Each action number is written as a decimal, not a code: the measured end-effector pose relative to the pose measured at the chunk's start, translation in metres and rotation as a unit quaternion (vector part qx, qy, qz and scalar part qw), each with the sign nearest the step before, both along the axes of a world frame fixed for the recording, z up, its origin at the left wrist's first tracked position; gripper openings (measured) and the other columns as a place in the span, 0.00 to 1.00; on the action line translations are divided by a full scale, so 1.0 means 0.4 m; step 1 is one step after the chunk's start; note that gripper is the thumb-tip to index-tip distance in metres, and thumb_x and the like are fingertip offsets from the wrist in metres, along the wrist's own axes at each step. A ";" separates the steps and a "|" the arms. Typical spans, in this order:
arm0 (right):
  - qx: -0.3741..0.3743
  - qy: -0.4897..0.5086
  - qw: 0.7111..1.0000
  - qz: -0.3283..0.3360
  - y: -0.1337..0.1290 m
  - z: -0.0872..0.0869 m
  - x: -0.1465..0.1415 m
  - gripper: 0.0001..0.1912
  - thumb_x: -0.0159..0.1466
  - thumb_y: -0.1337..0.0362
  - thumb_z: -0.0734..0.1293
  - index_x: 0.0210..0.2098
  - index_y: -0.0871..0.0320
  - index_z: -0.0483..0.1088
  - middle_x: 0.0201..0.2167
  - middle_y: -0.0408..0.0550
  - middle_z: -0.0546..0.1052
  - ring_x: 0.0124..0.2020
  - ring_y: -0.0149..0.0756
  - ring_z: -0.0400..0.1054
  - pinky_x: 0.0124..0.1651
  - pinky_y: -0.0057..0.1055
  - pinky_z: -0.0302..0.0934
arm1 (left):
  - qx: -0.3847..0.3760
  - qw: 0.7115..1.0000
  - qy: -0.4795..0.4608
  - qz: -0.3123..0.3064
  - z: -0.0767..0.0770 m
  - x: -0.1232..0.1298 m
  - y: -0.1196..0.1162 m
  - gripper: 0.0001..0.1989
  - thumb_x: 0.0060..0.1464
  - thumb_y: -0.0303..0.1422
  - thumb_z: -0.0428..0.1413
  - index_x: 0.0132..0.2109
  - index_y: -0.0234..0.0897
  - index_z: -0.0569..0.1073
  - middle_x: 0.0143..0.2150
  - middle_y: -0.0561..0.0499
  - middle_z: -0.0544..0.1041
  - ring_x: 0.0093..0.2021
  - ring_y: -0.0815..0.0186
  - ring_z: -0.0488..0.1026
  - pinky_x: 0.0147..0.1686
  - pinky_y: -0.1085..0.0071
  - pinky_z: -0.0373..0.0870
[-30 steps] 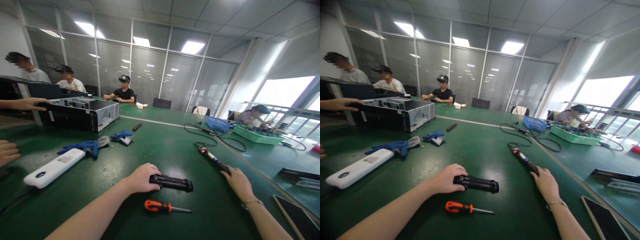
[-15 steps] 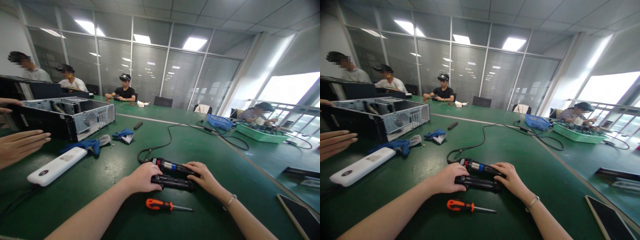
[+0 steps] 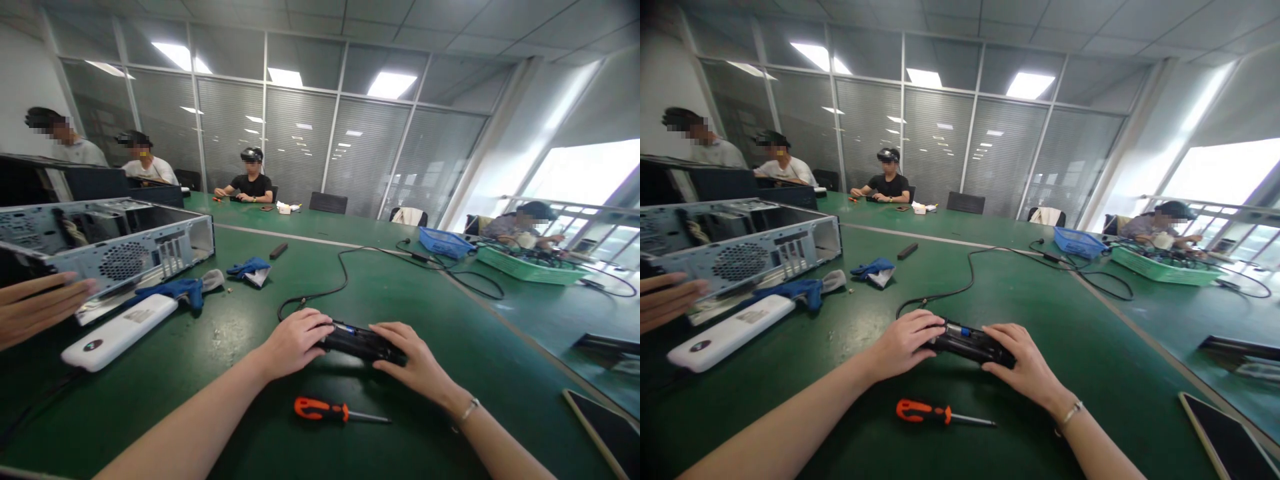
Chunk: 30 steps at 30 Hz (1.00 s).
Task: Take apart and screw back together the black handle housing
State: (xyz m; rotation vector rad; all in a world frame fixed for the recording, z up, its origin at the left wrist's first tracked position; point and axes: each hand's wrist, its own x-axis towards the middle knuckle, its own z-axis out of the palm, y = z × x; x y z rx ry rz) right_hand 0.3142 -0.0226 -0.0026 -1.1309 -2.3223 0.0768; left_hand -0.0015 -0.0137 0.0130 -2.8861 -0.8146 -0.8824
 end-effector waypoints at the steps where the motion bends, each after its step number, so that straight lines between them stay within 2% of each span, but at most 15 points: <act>1: 0.008 -0.013 1.000 0.007 -0.001 -0.001 -0.006 0.26 0.61 0.54 0.68 0.58 0.50 0.65 0.53 0.53 0.72 0.53 0.47 0.65 0.56 0.46 0.61 | 0.004 1.000 -0.006 0.009 -0.003 0.001 0.005 0.20 0.56 0.30 0.59 0.56 0.35 0.69 0.57 0.43 0.71 0.57 0.55 0.65 0.59 0.56 0.63; 5: 0.030 -0.036 0.999 0.009 0.005 -0.008 -0.022 0.21 0.65 0.59 0.63 0.58 0.50 0.65 0.51 0.53 0.73 0.50 0.44 0.67 0.53 0.46 0.62 | -0.015 0.999 -0.034 0.039 -0.025 0.009 0.027 0.19 0.57 0.31 0.58 0.56 0.37 0.69 0.59 0.44 0.70 0.59 0.57 0.64 0.61 0.56 0.60; 8: 0.041 -0.040 0.998 -0.013 0.010 -0.013 -0.025 0.20 0.67 0.59 0.61 0.58 0.50 0.65 0.52 0.52 0.73 0.51 0.44 0.67 0.54 0.47 0.62 | -0.048 0.995 -0.055 0.068 -0.045 0.006 0.042 0.23 0.57 0.29 0.58 0.59 0.38 0.66 0.61 0.44 0.68 0.61 0.57 0.63 0.64 0.55 0.56; 11: 0.034 -0.041 0.998 -0.025 0.011 -0.016 -0.026 0.20 0.67 0.58 0.60 0.58 0.50 0.65 0.52 0.51 0.73 0.51 0.44 0.68 0.54 0.46 0.63 | -0.094 0.988 -0.077 0.092 -0.057 -0.009 0.053 0.23 0.56 0.29 0.58 0.59 0.38 0.67 0.61 0.43 0.68 0.62 0.57 0.63 0.63 0.55 0.57; 16: 0.031 -0.029 0.999 -0.015 0.012 -0.023 -0.029 0.20 0.68 0.59 0.60 0.58 0.50 0.66 0.52 0.52 0.74 0.51 0.43 0.68 0.54 0.44 0.65 | -0.176 0.978 -0.072 0.088 -0.061 -0.031 0.063 0.22 0.59 0.30 0.55 0.60 0.42 0.66 0.61 0.47 0.69 0.61 0.59 0.65 0.61 0.58 0.60; 22: 0.027 -0.016 0.999 -0.021 0.018 -0.037 -0.029 0.19 0.68 0.60 0.60 0.57 0.52 0.67 0.53 0.52 0.73 0.51 0.43 0.70 0.56 0.44 0.65 | -0.195 0.974 -0.080 0.085 -0.072 -0.027 0.080 0.23 0.56 0.29 0.58 0.59 0.41 0.68 0.58 0.48 0.72 0.58 0.60 0.69 0.60 0.62 0.62; 30: -0.047 -0.012 0.998 -0.029 0.025 -0.021 -0.031 0.20 0.66 0.59 0.61 0.57 0.51 0.68 0.53 0.51 0.73 0.50 0.42 0.71 0.54 0.42 0.66 | -0.231 0.961 -0.088 0.122 -0.060 -0.012 0.083 0.23 0.51 0.28 0.62 0.55 0.42 0.71 0.54 0.49 0.76 0.54 0.57 0.72 0.56 0.62 0.64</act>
